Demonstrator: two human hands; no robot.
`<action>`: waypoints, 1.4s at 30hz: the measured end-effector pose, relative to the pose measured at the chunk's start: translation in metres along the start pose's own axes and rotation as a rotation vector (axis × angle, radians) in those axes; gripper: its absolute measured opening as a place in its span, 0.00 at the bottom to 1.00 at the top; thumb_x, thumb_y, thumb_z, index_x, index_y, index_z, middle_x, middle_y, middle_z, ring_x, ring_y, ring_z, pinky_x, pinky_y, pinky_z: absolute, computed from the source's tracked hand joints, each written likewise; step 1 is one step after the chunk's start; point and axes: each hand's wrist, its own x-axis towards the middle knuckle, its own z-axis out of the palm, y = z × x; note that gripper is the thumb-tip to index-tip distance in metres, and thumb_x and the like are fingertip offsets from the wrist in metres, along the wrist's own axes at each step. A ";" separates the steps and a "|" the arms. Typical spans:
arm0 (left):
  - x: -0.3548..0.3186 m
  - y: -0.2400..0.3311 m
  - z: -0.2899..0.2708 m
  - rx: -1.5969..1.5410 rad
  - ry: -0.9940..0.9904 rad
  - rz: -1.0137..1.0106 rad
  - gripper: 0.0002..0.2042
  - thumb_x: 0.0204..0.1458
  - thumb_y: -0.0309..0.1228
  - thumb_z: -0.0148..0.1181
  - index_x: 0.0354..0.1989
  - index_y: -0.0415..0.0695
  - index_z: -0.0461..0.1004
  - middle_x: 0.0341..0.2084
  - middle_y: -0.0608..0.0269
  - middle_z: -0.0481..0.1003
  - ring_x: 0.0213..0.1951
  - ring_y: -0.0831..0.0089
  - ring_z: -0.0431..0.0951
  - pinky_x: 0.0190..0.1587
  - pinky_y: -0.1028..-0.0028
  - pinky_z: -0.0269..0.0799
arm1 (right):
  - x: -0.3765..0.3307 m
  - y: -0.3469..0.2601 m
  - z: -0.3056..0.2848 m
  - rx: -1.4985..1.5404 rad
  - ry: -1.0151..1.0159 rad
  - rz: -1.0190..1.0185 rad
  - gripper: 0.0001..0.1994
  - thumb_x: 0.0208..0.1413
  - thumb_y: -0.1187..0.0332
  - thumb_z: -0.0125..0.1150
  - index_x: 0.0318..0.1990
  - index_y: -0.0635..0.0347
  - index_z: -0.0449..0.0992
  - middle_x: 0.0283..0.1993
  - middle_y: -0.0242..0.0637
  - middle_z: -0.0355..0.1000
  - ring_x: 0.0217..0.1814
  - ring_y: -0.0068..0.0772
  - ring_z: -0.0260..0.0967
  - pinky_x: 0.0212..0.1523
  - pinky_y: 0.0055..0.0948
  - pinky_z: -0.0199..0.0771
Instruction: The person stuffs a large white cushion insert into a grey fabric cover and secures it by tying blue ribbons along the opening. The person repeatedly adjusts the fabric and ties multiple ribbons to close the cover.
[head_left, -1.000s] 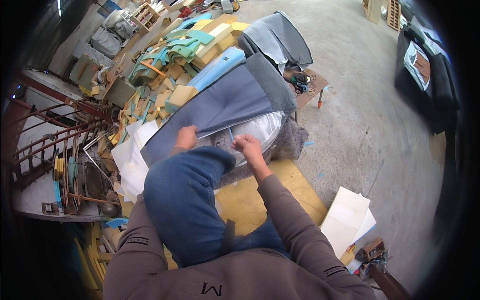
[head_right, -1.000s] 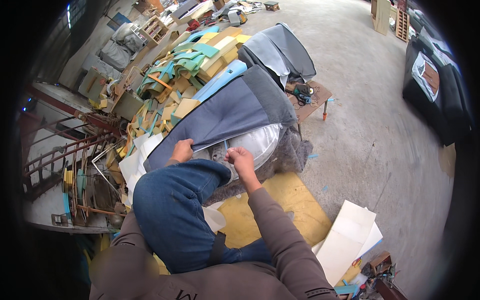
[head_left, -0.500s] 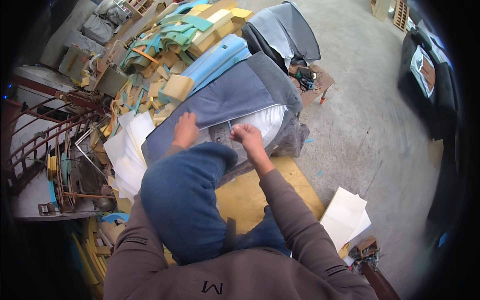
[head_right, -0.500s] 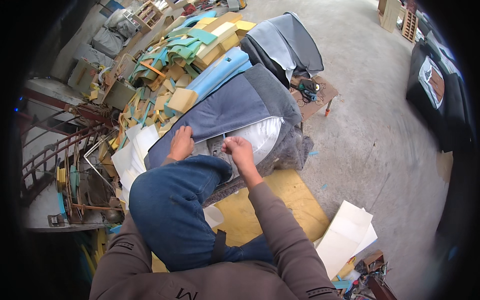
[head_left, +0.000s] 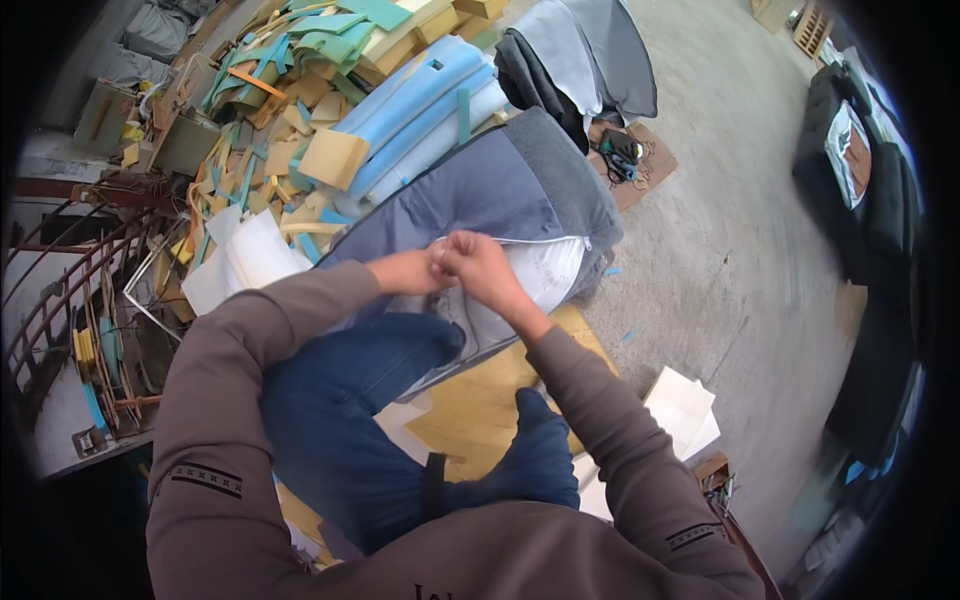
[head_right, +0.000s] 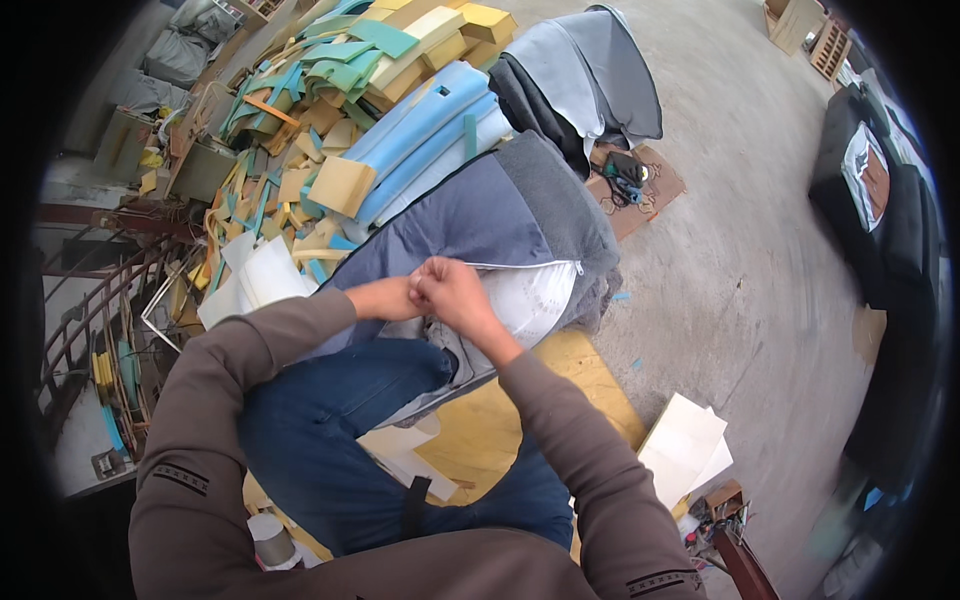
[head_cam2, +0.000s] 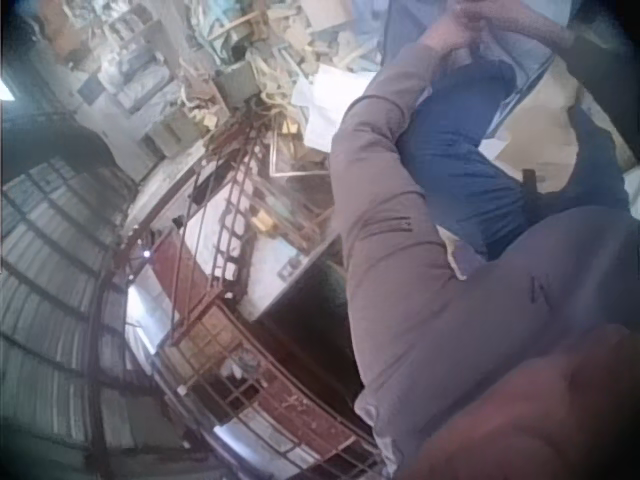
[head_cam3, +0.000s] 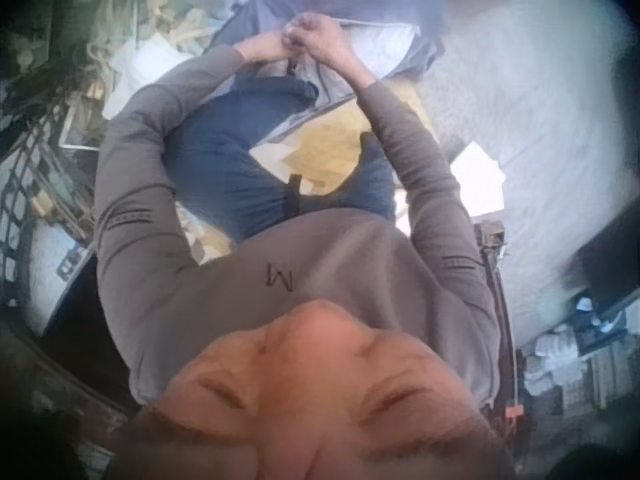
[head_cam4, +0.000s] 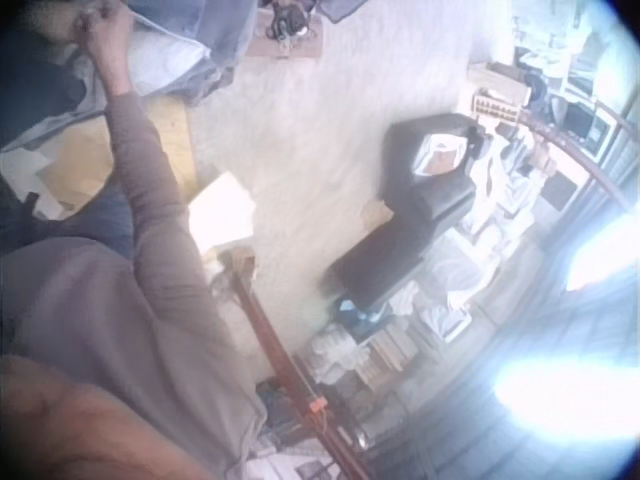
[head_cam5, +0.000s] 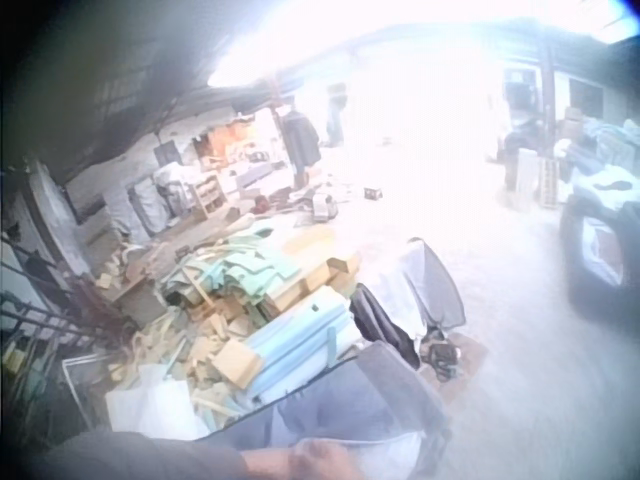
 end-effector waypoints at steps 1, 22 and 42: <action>0.006 -0.007 0.011 -0.058 0.082 0.045 0.14 0.61 0.40 0.64 0.41 0.40 0.75 0.33 0.50 0.79 0.39 0.58 0.81 0.47 0.63 0.77 | 0.000 0.004 0.002 -0.003 0.002 0.042 0.08 0.65 0.72 0.61 0.35 0.68 0.79 0.29 0.34 0.79 0.32 0.19 0.76 0.36 0.25 0.77; 0.048 -0.034 0.085 -1.074 1.125 0.031 0.30 0.76 0.47 0.35 0.17 0.47 0.57 0.30 0.48 0.84 0.25 0.78 0.64 0.33 0.74 0.61 | 0.026 0.118 -0.038 -0.767 -0.092 -0.006 0.13 0.64 0.61 0.60 0.44 0.63 0.82 0.43 0.58 0.80 0.48 0.61 0.79 0.50 0.50 0.78; 0.057 -0.050 0.068 -1.180 1.078 -0.011 0.29 0.76 0.50 0.39 0.19 0.49 0.53 0.15 0.65 0.61 0.21 0.76 0.59 0.37 0.69 0.73 | 0.143 0.206 -0.083 -1.200 0.028 0.230 0.29 0.62 0.45 0.63 0.65 0.50 0.77 0.69 0.43 0.71 0.70 0.43 0.65 0.70 0.42 0.61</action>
